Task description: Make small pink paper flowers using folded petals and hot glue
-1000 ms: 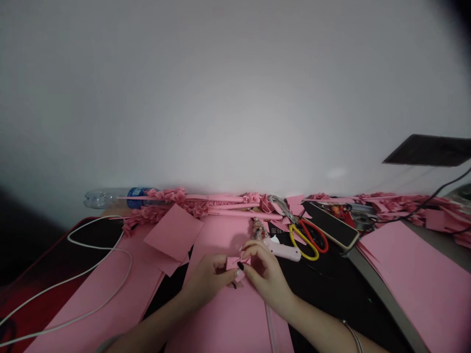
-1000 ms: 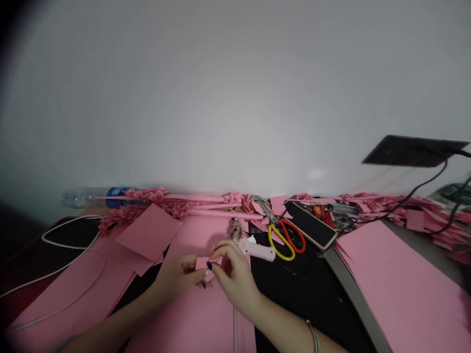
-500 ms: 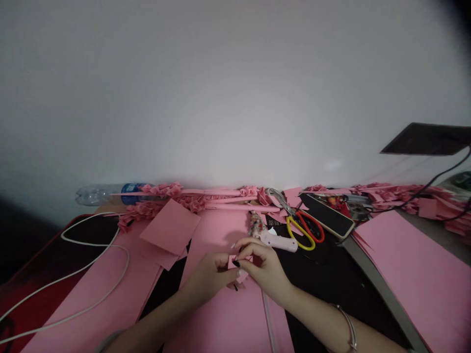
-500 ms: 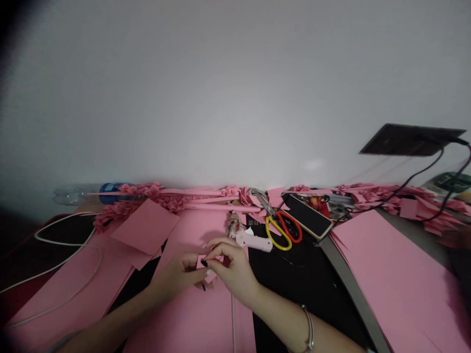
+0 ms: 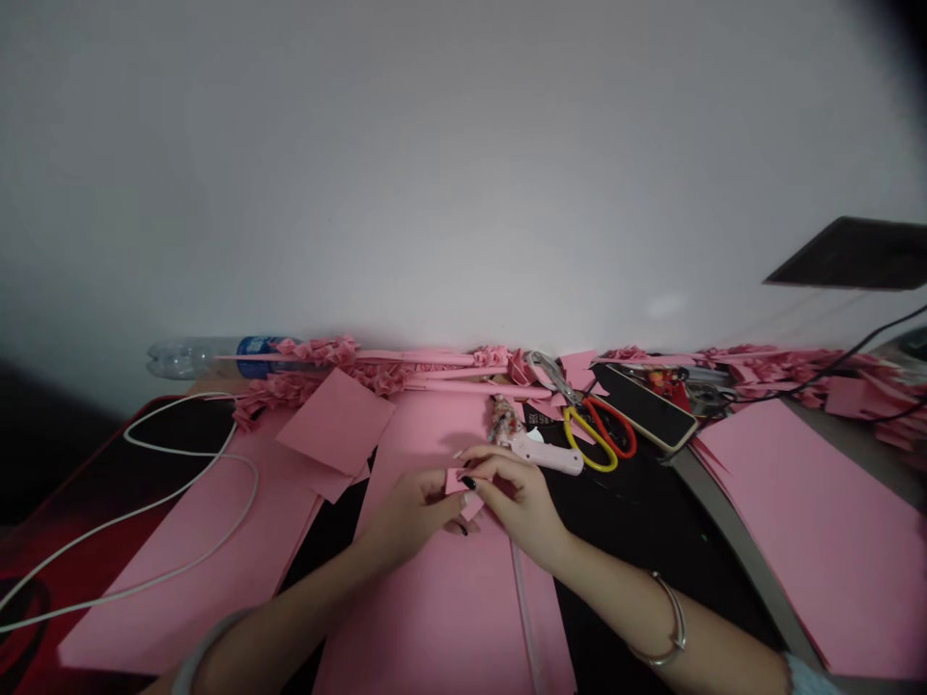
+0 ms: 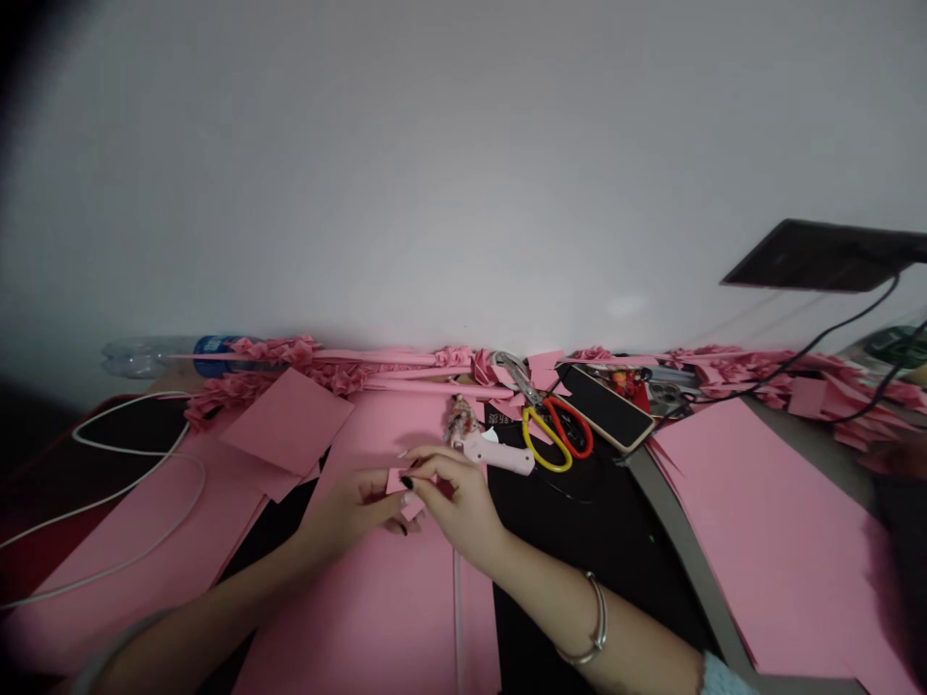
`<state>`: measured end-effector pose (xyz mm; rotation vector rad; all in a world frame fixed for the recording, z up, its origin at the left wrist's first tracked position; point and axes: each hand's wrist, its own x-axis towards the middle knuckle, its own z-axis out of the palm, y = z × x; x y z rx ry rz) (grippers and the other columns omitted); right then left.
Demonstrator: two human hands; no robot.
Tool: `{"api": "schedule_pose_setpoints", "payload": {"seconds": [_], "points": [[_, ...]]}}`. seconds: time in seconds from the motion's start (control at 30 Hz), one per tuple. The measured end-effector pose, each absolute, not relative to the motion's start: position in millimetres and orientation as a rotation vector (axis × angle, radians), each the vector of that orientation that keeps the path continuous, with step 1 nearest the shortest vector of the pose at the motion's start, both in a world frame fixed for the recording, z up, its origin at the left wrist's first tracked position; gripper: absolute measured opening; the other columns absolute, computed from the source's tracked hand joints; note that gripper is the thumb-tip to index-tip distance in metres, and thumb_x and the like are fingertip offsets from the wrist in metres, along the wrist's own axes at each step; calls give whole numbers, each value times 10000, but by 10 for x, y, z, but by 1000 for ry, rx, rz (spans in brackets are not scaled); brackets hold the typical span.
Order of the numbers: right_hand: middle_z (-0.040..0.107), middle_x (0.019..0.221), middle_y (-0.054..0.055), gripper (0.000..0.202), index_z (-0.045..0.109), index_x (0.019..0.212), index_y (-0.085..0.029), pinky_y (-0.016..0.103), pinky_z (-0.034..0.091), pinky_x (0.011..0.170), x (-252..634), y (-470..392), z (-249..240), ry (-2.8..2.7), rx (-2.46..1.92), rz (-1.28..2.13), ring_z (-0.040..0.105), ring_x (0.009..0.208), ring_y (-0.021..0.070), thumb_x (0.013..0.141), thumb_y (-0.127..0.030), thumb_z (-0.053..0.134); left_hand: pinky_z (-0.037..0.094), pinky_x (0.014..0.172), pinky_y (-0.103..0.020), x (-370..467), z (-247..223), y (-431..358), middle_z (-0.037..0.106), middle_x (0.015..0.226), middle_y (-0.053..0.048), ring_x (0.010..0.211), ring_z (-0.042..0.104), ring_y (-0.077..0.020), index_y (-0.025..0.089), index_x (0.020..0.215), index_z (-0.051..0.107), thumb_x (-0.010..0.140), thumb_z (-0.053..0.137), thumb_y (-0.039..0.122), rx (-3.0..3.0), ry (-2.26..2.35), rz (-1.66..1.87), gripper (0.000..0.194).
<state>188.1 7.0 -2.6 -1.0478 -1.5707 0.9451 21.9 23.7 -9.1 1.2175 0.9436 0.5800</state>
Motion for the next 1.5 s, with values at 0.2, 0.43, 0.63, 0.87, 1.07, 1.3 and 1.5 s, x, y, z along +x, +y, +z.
{"api": "schedule_pose_setpoints", "payload": {"seconds": [0.2,0.43,0.63,0.87,1.07,1.3,1.5], "points": [[704,1099,117,396,756,948,-211,400,483,918,1924,62,7,-1678,-987,907,647,1045,237,1000,-409,417,543,602,-257,172,-144,293,725,665,-26,627,709,-178,140,914,699,735,698,457,1116,923,569,364],[690,1157,122,443,762,967,-200,381,497,919,1940,69,-16,-1709,-1008,882,652,1051,225,1002,-446,395,540,582,-250,173,-71,325,720,606,-29,567,685,-157,135,755,685,678,750,499,1084,944,544,378],[698,1155,128,402,757,968,-184,364,498,929,1940,94,-38,-1698,-981,882,651,1076,224,998,-407,423,525,552,-225,180,-22,320,718,601,-24,527,659,-131,143,698,663,685,747,499,1081,933,579,366],[681,982,86,214,646,993,-191,319,493,806,1924,88,-63,-1631,-1053,860,638,912,199,961,-315,475,540,580,-235,148,-85,306,719,670,-20,589,693,-151,147,800,680,752,701,409,1159,845,573,267],[373,565,-64,243,429,645,-205,224,280,499,1902,97,-90,-1875,-1198,899,373,523,105,862,-224,537,540,603,-230,133,-66,305,711,676,-11,611,697,-145,146,822,701,799,610,267,1275,741,429,154],[259,519,-81,343,321,583,-207,238,203,490,1908,108,-75,-2005,-1124,975,286,481,88,886,-217,480,537,602,-229,108,-97,296,718,629,0,606,699,-147,156,811,701,787,541,154,1320,754,377,161],[257,521,-82,367,295,589,-214,243,198,494,1899,97,-95,-1973,-1130,936,276,486,89,896,-260,490,529,597,-225,108,-110,306,720,634,-4,602,692,-145,153,828,704,806,568,191,1306,746,391,143]]}}
